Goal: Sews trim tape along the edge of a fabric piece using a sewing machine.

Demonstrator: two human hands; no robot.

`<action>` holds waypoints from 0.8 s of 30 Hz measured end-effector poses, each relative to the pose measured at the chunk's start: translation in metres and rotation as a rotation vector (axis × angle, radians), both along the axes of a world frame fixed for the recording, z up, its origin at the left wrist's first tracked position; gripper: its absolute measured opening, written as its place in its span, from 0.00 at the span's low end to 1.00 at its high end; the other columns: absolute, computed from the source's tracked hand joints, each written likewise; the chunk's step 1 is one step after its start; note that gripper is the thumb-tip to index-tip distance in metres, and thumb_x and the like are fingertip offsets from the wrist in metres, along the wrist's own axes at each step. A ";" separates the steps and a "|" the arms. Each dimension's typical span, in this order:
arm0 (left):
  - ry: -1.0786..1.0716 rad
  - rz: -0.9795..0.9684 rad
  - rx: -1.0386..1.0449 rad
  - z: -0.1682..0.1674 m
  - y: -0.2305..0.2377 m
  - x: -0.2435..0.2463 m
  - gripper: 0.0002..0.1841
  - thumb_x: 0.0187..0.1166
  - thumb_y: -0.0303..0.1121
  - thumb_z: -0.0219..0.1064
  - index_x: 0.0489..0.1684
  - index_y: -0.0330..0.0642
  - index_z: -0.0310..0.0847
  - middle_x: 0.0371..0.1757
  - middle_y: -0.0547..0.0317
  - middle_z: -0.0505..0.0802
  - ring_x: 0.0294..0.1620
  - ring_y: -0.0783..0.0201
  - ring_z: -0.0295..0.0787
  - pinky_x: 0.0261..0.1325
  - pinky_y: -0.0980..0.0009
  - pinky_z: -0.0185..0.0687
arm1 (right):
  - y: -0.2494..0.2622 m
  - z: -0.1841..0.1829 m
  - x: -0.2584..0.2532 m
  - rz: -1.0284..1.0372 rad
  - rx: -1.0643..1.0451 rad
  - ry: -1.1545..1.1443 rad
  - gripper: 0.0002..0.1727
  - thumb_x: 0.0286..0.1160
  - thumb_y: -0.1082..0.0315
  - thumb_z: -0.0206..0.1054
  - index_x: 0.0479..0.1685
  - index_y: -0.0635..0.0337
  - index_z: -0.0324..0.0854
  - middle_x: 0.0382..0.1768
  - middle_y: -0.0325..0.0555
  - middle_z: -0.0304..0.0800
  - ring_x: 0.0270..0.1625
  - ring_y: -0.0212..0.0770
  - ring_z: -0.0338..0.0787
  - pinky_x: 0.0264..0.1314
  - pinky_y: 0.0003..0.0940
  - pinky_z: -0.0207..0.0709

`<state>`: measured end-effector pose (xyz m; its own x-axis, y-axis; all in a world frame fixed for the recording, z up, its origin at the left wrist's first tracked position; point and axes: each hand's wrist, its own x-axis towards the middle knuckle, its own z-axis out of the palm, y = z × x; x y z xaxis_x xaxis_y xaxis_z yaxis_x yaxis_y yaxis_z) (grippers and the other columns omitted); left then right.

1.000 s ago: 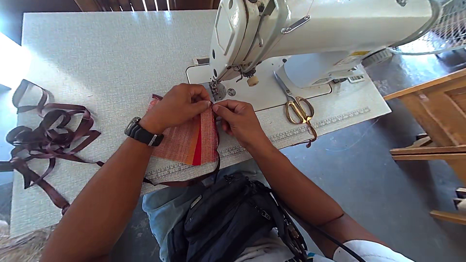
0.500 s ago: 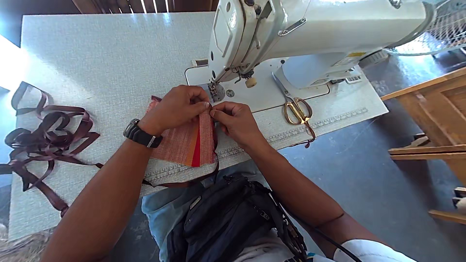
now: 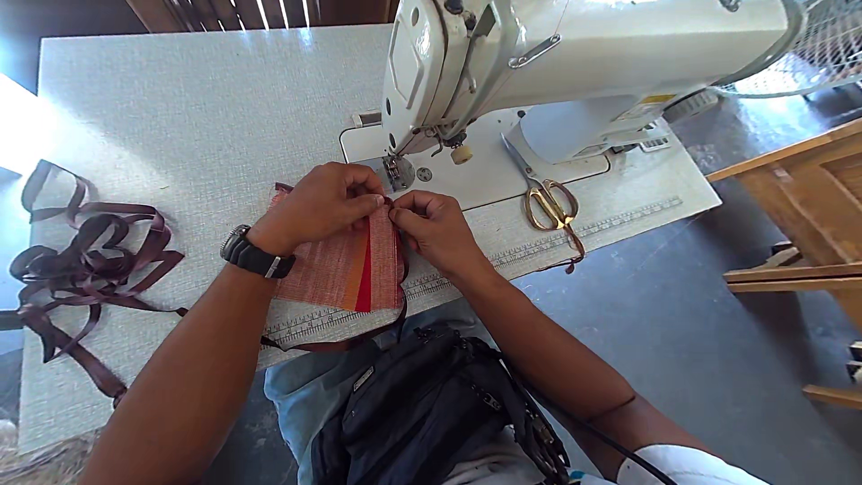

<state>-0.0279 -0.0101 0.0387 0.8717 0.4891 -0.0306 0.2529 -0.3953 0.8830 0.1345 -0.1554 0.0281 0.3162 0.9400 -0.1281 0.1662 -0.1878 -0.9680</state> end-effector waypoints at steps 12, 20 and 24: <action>-0.011 0.020 -0.006 0.004 -0.005 0.001 0.07 0.87 0.37 0.65 0.45 0.46 0.88 0.29 0.62 0.93 0.19 0.67 0.87 0.21 0.71 0.86 | 0.002 0.004 0.002 0.012 0.004 0.013 0.06 0.82 0.69 0.68 0.41 0.61 0.89 0.26 0.45 0.87 0.14 0.32 0.72 0.15 0.23 0.65; -0.043 -0.011 0.078 0.003 -0.006 0.001 0.03 0.82 0.33 0.69 0.45 0.49 0.89 0.34 0.66 0.94 0.23 0.72 0.87 0.26 0.73 0.85 | -0.001 0.005 0.001 0.012 0.071 -0.111 0.06 0.80 0.69 0.68 0.37 0.58 0.89 0.27 0.41 0.86 0.18 0.33 0.76 0.18 0.25 0.70; -0.034 -0.005 0.086 0.005 -0.008 0.001 0.03 0.82 0.34 0.70 0.43 0.50 0.89 0.31 0.67 0.93 0.22 0.73 0.85 0.24 0.75 0.82 | -0.002 0.006 0.000 0.015 0.062 -0.100 0.06 0.81 0.69 0.68 0.38 0.59 0.88 0.27 0.42 0.88 0.17 0.32 0.76 0.17 0.24 0.69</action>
<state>-0.0269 -0.0176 0.0437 0.8738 0.4846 0.0410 0.2213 -0.4714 0.8537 0.1344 -0.1572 0.0342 0.3104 0.9499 -0.0376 0.2650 -0.1244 -0.9562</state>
